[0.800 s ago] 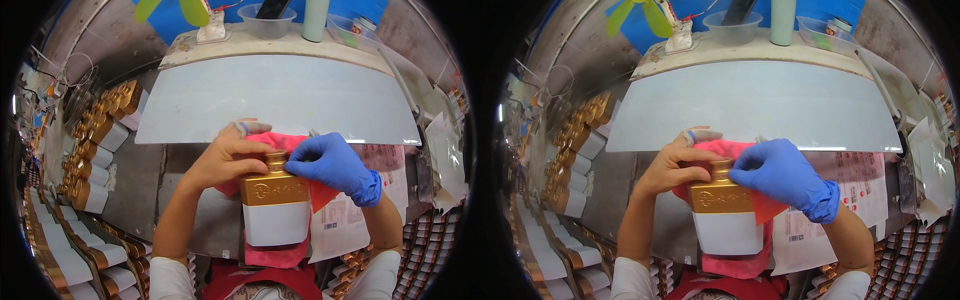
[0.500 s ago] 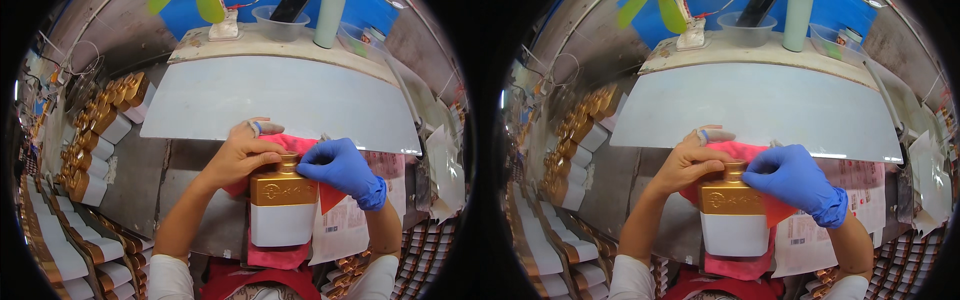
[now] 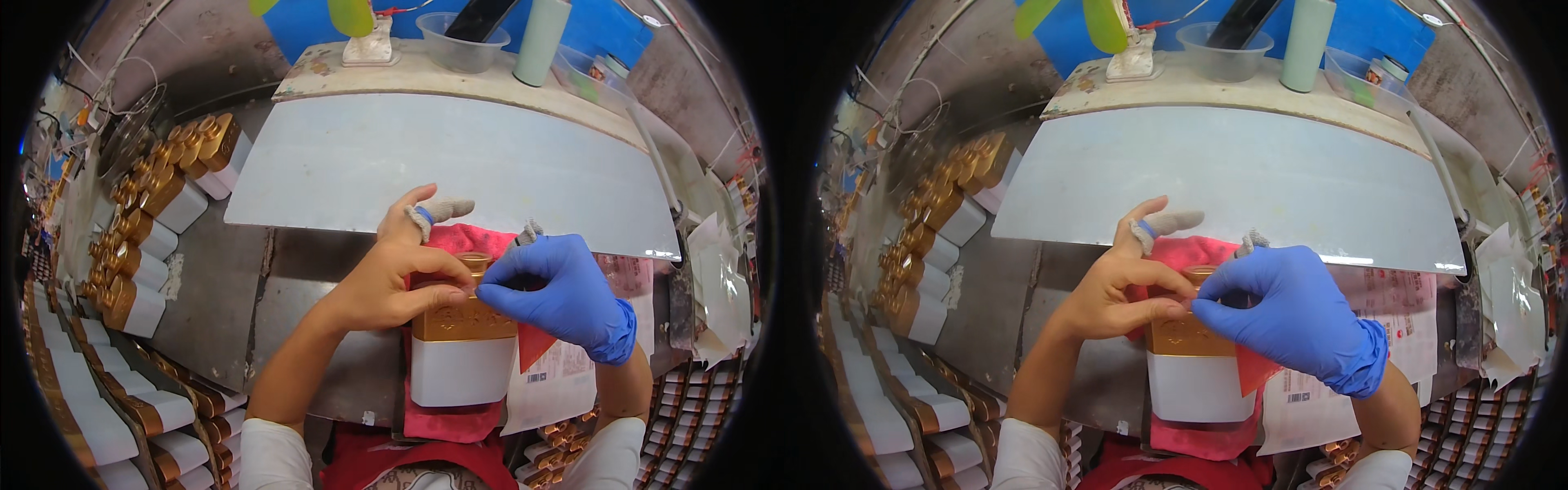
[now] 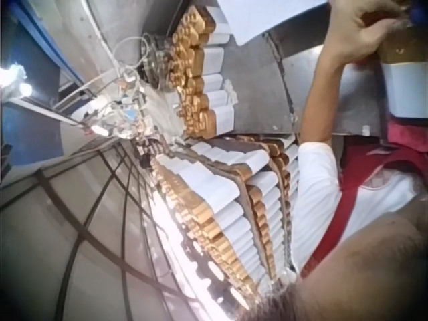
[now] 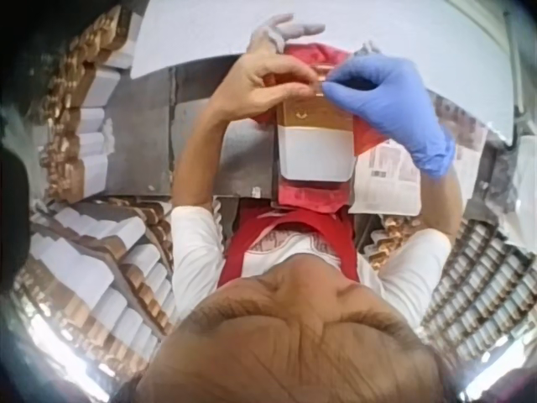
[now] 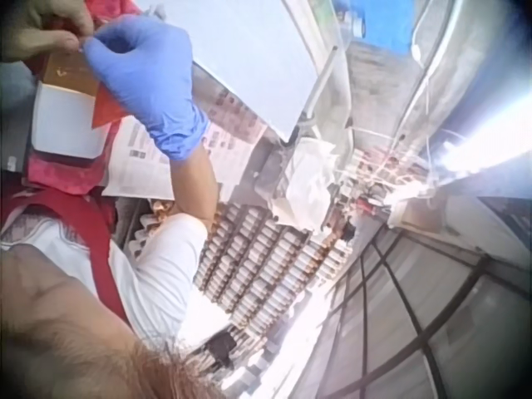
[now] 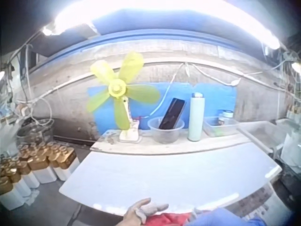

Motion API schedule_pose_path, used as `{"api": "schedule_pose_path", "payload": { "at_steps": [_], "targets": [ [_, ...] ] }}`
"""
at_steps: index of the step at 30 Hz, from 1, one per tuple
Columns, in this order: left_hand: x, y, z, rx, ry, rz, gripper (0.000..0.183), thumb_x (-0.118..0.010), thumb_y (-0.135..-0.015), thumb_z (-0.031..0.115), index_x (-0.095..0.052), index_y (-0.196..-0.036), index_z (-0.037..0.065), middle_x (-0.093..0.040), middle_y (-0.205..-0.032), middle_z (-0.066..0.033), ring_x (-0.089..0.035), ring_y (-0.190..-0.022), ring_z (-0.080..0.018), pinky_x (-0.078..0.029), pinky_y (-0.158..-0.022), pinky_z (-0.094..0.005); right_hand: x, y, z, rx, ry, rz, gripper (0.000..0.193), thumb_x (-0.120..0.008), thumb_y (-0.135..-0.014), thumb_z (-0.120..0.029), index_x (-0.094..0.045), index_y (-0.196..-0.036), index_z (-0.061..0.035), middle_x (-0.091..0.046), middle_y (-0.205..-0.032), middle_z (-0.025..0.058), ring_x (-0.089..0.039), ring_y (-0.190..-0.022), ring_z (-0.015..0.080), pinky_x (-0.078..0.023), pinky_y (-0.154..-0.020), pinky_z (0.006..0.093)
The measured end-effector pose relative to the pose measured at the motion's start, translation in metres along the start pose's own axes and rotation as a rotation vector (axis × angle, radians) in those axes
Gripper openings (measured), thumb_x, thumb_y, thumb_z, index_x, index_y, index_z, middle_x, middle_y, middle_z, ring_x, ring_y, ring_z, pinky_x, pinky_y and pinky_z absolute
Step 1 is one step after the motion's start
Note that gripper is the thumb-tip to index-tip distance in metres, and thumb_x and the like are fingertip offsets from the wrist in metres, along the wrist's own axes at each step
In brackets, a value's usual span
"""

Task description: The person applies labels to white and gold bottles using a red cloth for support. They smooth the labels with gloved hands, peel off backing strips, and place the finished bottles onto a nearby rack.

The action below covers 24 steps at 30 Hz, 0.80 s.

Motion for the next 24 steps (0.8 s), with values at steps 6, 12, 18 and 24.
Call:
{"api": "schedule_pose_path", "payload": {
  "at_steps": [6, 12, 18, 24],
  "targets": [
    [0.005, 0.01, 0.003, 0.133, 0.007, 0.075, 0.011, -0.076, -0.073, 0.018, -0.069, -0.077, 0.011, -0.065, -0.104, -0.0148, -0.043, -0.124, -0.0281, -0.013, -0.113, -0.0465, 0.003, 0.003, 0.02, -0.108, -0.062, 0.005, 0.016, -0.07, -0.077, -0.015, -0.071, -0.082, 0.0001, -0.066, -0.067, 0.0048, -0.057, -0.061, 0.0063, -0.049, -0.06, 0.023],
    [0.0, 0.012, -0.002, 0.186, -0.021, 0.133, 0.009, -0.074, -0.074, 0.015, -0.069, -0.077, 0.008, -0.064, -0.107, -0.0184, -0.045, -0.122, -0.0277, -0.015, -0.113, -0.046, 0.006, 0.003, 0.027, -0.141, -0.072, 0.026, 0.017, -0.07, -0.076, -0.014, -0.07, -0.081, 0.0018, -0.067, -0.068, 0.0051, -0.059, -0.063, 0.0067, -0.049, -0.061, 0.0227],
    [-0.001, 0.01, -0.001, 0.225, -0.043, 0.177, 0.008, -0.07, -0.076, 0.014, -0.069, -0.077, 0.006, -0.064, -0.103, -0.0195, -0.045, -0.121, -0.027, -0.016, -0.112, -0.046, 0.006, -0.002, 0.03, -0.135, -0.054, 0.028, 0.014, -0.071, -0.076, -0.011, -0.07, -0.079, 0.0024, -0.064, -0.066, 0.0022, -0.055, -0.062, 0.0045, -0.046, -0.058, 0.0213],
    [-0.001, 0.007, -0.002, 0.255, -0.076, 0.167, 0.009, -0.07, -0.076, 0.015, -0.069, -0.076, 0.006, -0.064, -0.105, -0.0196, -0.047, -0.119, -0.0269, -0.019, -0.112, -0.0462, 0.005, -0.006, 0.039, -0.146, -0.065, 0.009, 0.017, -0.07, -0.077, -0.015, -0.07, -0.08, 0.0018, -0.066, -0.068, 0.0041, -0.057, -0.063, 0.0067, -0.048, -0.061, 0.0227]
  ]
}}
Point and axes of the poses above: each hand's wrist, its own y-axis away from the middle knuckle, its own x-axis out of the back of the hand, z = x × y, the point moved 6 cm from there along -y, towards the middle knuckle
